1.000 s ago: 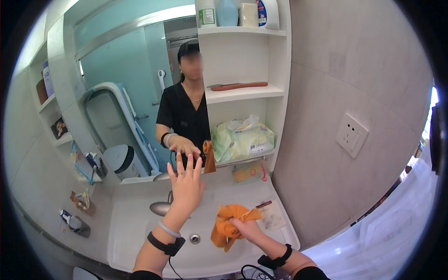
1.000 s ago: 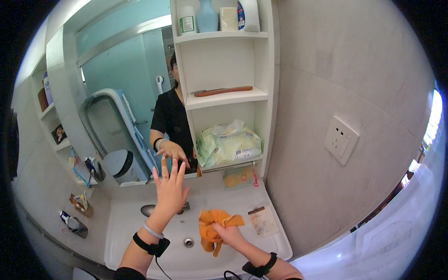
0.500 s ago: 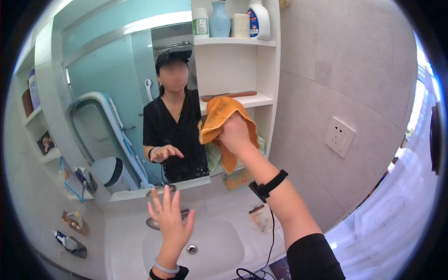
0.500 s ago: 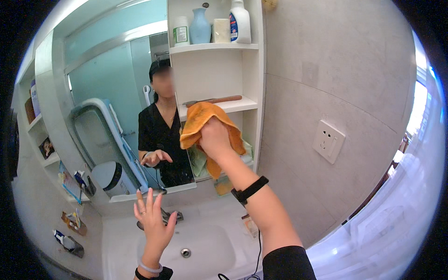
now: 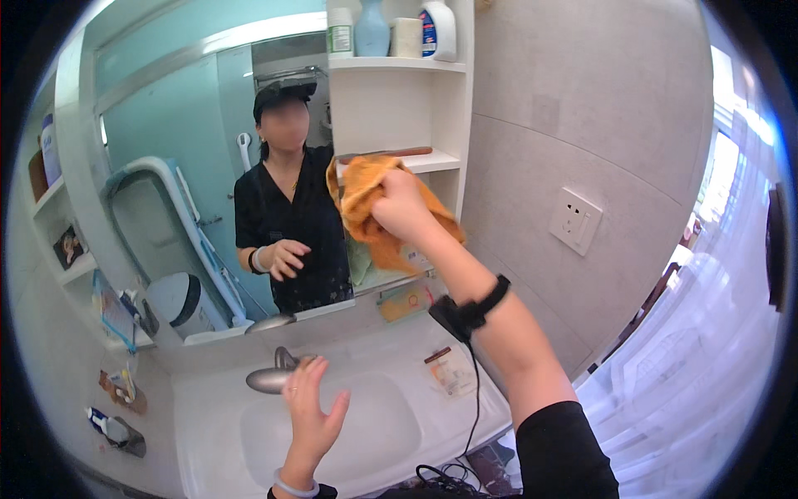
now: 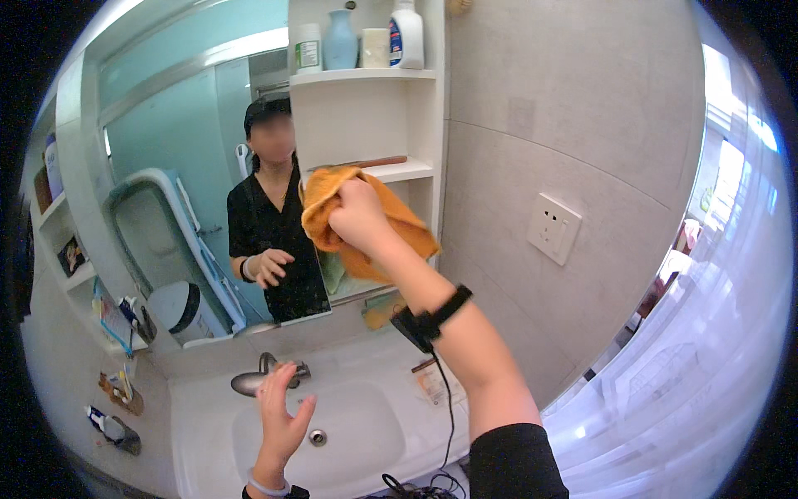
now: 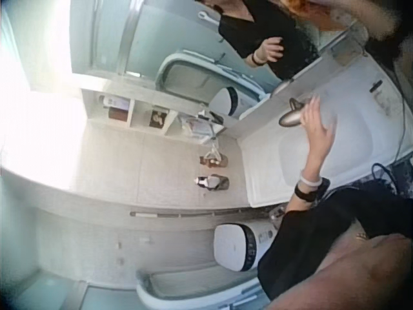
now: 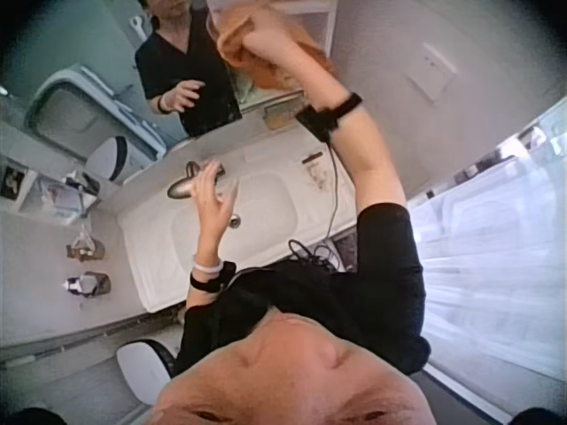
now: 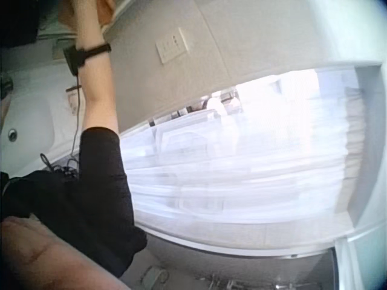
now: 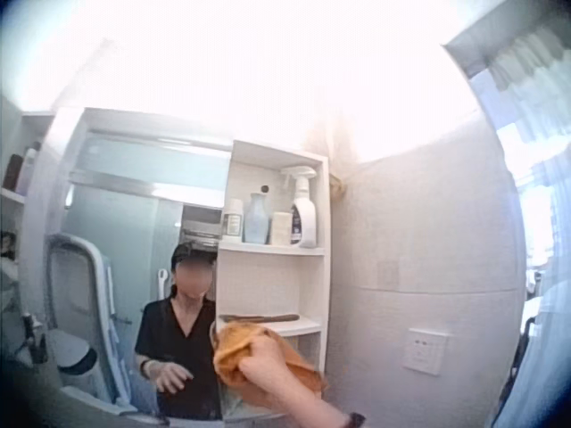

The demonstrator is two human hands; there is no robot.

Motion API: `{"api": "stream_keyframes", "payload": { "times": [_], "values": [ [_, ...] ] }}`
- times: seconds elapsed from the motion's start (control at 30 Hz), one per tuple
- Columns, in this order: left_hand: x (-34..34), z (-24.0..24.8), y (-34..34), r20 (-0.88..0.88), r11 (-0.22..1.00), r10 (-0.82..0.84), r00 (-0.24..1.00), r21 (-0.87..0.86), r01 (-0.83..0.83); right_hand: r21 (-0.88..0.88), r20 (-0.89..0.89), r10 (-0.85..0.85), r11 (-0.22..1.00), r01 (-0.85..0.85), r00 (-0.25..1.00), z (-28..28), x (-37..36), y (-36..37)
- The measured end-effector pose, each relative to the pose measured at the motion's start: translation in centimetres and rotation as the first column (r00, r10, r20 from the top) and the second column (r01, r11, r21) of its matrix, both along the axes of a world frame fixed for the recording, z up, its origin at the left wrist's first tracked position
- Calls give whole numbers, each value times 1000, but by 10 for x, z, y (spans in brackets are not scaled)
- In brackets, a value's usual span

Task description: The person rinses a cloth in a sink, wipes a shelf and a mirror, and wipes down several bottles before placing them back on the shelf.

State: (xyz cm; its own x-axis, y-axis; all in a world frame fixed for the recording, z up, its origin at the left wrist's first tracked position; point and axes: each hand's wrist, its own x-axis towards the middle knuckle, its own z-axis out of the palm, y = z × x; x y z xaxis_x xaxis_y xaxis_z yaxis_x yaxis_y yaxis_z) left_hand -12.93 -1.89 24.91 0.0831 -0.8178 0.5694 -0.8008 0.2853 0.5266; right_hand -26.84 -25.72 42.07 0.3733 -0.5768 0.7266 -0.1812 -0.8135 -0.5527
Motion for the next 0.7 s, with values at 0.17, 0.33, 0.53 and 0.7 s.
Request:
{"api": "stream_keyframes", "payload": {
  "times": [0.17,0.33,0.53,0.7],
  "values": [
    [-1,-41,-21,-986,772,-165,25,-113,626,234,-1,224,948,-218,975,-84,-8,106],
    [6,-144,-22,-794,925,208,-571,-30,379,270,-803,382,917,-293,458,-246,36,128],
    [73,-223,37,-714,901,429,-553,382,205,88,-857,73,996,4,510,-299,107,92],
    [94,-228,26,-804,913,401,-439,313,261,-254,-818,-173,964,-76,549,-375,113,18]
  ]
}}
